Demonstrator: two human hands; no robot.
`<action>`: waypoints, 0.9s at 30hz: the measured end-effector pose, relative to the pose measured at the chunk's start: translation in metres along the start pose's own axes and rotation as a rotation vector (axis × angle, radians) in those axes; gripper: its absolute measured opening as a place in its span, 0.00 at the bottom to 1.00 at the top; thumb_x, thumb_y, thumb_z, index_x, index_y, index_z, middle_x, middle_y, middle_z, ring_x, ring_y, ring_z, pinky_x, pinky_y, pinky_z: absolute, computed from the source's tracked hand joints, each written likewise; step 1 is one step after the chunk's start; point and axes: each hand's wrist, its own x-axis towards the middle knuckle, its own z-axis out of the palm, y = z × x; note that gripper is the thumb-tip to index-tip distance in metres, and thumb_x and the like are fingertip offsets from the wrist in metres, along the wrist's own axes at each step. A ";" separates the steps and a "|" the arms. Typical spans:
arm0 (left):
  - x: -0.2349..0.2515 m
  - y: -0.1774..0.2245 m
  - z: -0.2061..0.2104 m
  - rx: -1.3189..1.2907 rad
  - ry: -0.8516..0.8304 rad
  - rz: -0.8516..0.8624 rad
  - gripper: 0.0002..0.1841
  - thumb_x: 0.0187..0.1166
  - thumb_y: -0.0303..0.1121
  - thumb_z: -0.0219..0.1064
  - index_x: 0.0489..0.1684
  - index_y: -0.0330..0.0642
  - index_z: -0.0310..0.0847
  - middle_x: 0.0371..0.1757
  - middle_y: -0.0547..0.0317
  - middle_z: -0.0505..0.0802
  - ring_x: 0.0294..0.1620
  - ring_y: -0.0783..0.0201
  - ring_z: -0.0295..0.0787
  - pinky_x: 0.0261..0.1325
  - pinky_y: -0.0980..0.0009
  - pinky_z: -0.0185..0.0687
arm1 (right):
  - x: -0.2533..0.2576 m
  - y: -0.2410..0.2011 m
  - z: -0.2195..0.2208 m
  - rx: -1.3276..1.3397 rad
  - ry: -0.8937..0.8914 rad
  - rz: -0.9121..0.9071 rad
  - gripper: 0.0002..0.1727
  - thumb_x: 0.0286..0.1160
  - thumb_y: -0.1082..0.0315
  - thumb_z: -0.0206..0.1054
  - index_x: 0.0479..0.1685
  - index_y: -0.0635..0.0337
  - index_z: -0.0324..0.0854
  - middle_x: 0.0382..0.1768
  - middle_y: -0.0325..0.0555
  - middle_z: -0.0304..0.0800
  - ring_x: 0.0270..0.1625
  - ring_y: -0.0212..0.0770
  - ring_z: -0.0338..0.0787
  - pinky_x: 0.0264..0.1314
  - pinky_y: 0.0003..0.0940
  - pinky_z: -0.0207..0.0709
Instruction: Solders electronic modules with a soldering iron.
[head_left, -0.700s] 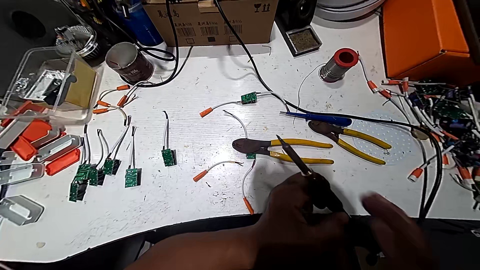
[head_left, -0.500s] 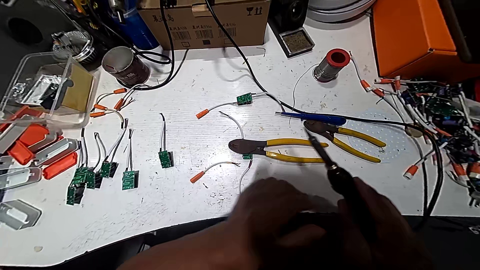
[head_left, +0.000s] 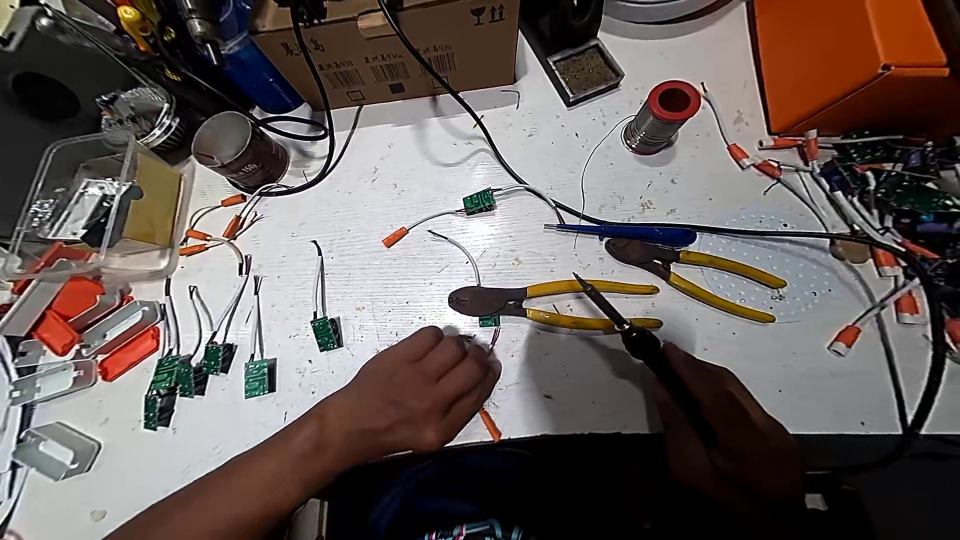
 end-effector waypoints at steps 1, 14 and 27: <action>0.003 -0.002 0.000 0.013 -0.015 0.051 0.12 0.89 0.27 0.54 0.56 0.38 0.85 0.45 0.49 0.91 0.40 0.52 0.84 0.40 0.60 0.76 | -0.002 0.002 0.002 -0.001 0.007 -0.001 0.19 0.86 0.67 0.60 0.70 0.63 0.82 0.52 0.56 0.92 0.55 0.36 0.91 0.58 0.26 0.84; 0.020 0.005 -0.007 -0.033 -0.085 0.212 0.12 0.89 0.24 0.50 0.47 0.38 0.83 0.51 0.51 0.91 0.48 0.55 0.85 0.49 0.61 0.75 | -0.003 -0.031 -0.003 0.315 -0.015 0.319 0.22 0.83 0.60 0.66 0.69 0.65 0.81 0.45 0.42 0.90 0.43 0.22 0.87 0.46 0.18 0.84; 0.038 0.046 -0.003 -0.252 0.194 -0.100 0.08 0.87 0.30 0.59 0.53 0.47 0.83 0.52 0.57 0.92 0.50 0.59 0.84 0.54 0.66 0.74 | -0.007 -0.065 -0.004 1.057 -0.139 0.604 0.21 0.62 0.80 0.78 0.50 0.50 0.77 0.41 0.35 0.96 0.40 0.29 0.95 0.41 0.24 0.90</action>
